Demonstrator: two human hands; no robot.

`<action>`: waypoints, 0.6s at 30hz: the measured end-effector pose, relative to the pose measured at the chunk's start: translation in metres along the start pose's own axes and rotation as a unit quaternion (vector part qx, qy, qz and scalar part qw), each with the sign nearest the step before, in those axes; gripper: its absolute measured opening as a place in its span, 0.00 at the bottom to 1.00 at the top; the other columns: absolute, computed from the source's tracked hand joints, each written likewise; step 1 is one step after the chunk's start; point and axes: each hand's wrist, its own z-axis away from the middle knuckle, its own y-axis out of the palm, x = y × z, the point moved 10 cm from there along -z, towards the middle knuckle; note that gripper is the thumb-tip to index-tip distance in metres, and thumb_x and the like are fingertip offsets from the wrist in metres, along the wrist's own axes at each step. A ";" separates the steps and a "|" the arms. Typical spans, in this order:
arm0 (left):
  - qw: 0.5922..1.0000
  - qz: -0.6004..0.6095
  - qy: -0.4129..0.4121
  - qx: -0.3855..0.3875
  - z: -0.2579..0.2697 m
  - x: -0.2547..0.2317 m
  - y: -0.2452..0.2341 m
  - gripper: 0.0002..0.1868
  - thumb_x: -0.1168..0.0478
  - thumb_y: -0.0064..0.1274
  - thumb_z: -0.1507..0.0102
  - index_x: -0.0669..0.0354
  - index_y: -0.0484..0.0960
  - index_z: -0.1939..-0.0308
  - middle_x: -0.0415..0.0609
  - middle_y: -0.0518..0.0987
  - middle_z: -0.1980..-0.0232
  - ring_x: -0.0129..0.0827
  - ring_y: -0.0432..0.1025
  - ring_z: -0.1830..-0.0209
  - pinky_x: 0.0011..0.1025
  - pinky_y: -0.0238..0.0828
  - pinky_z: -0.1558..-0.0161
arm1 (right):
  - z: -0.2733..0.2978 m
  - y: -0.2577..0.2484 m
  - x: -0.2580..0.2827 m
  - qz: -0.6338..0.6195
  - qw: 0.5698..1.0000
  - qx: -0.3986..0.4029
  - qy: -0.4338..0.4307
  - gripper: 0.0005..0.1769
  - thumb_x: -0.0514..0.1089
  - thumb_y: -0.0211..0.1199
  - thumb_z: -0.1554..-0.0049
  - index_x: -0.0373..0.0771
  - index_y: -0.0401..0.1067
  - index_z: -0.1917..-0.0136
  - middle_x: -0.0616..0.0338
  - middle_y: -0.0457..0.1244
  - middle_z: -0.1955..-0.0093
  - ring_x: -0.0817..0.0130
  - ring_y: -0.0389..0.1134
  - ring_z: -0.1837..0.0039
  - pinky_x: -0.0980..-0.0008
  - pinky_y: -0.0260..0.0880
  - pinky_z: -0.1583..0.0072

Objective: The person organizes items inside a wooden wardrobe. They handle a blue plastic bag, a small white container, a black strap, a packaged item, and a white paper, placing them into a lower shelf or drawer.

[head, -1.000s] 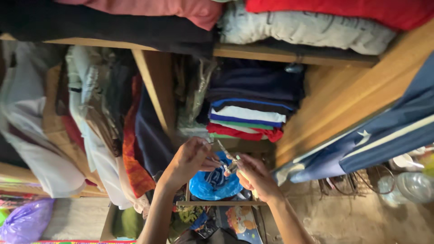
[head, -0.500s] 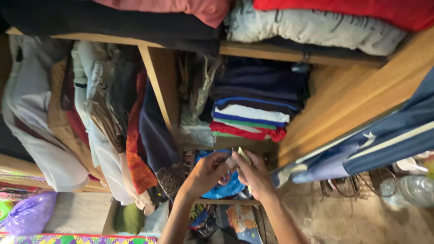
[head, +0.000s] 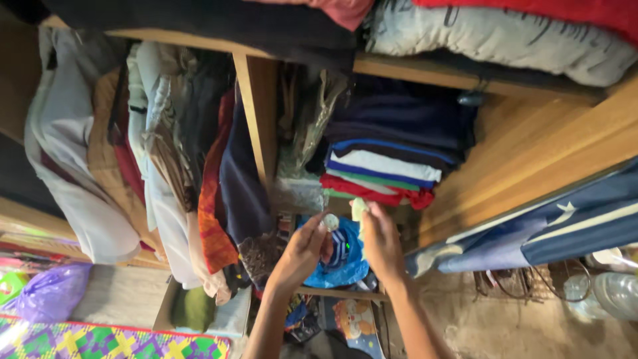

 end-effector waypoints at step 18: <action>0.994 0.100 0.006 0.039 0.004 -0.012 0.019 0.18 0.63 0.35 0.26 0.66 0.75 0.36 0.42 0.71 0.68 0.23 0.64 0.73 0.24 0.64 0.70 | -0.002 0.001 -0.012 -0.232 0.972 -0.022 0.035 0.18 0.50 0.58 0.35 0.35 0.75 0.41 0.68 0.69 0.55 0.83 0.67 0.54 0.78 0.68 0.54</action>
